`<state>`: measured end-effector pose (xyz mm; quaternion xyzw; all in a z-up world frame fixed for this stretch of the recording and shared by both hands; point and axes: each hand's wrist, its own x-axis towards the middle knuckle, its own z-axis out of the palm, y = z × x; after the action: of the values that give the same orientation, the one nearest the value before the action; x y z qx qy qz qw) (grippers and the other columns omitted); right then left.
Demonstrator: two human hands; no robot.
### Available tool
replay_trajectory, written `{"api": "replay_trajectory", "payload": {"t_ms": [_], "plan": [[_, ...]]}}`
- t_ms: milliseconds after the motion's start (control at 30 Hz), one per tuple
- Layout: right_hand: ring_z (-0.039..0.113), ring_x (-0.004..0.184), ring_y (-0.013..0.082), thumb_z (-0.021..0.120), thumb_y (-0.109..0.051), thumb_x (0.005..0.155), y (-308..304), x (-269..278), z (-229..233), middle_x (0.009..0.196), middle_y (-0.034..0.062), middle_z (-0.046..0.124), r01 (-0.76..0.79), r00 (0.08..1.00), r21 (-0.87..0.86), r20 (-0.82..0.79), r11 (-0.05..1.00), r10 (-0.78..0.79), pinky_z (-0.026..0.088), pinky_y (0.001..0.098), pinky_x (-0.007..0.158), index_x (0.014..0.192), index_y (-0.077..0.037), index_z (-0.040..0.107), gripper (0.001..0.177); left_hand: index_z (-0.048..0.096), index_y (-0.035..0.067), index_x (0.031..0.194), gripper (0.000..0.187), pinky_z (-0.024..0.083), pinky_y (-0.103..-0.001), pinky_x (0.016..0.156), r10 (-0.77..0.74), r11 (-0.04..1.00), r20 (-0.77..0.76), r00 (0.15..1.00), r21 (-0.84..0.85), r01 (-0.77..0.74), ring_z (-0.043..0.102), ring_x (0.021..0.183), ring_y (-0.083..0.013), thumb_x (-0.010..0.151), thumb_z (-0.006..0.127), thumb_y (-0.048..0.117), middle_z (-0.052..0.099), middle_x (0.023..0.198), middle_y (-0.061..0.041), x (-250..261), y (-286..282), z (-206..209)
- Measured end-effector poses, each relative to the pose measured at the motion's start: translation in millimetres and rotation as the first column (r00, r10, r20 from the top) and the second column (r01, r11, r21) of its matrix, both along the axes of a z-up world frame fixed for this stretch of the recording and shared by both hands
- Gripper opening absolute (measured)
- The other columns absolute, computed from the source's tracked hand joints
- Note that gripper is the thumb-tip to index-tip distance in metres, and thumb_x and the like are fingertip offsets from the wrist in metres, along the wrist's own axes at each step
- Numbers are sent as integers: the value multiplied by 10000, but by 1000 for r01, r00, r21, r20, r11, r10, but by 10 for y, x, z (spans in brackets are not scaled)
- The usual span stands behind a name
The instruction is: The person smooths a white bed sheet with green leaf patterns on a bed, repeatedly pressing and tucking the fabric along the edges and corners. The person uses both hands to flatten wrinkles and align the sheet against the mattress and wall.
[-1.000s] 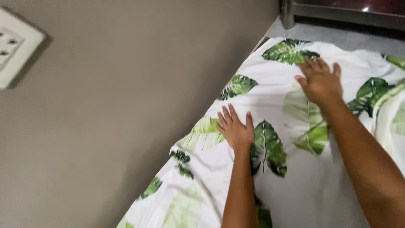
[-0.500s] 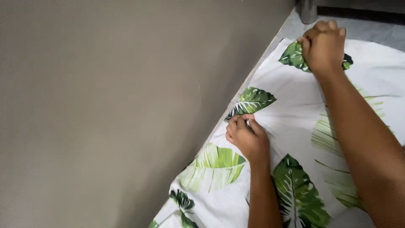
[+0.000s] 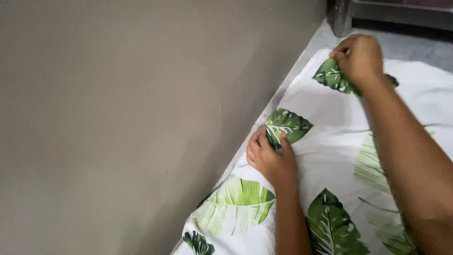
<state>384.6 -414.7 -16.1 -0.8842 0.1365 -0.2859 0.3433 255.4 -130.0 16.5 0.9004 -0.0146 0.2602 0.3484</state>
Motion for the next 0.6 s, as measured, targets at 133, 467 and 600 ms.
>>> {"api": "replay_trajectory", "payload": {"t_ms": [133,467,600], "plan": [[709,899,281,805,-118,994,240,290,-103,968,138,756,35,966,-235,257,971,27,569,405,841,950,-28,805,100,553,-60,1406,669,256,-568,1082,-1,999,33,999,49,-1,471,1232,-411,862,757,270,556,1312,-232,-6,35,-5],[648,929,252,809,-210,956,235,677,-314,914,59,759,89,964,-408,264,909,24,436,430,903,935,-121,832,94,551,-75,1399,562,155,-638,1180,-2,999,25,1000,53,1,489,1333,-395,934,679,215,574,1363,-233,54,19,-84],[653,929,212,788,-238,1006,208,750,-454,952,16,763,159,955,-537,295,828,8,449,418,927,929,-135,818,132,594,-42,1375,503,175,-622,1180,3,1000,34,999,25,-3,523,1288,-359,924,670,167,608,1304,-208,33,33,-54]]}}
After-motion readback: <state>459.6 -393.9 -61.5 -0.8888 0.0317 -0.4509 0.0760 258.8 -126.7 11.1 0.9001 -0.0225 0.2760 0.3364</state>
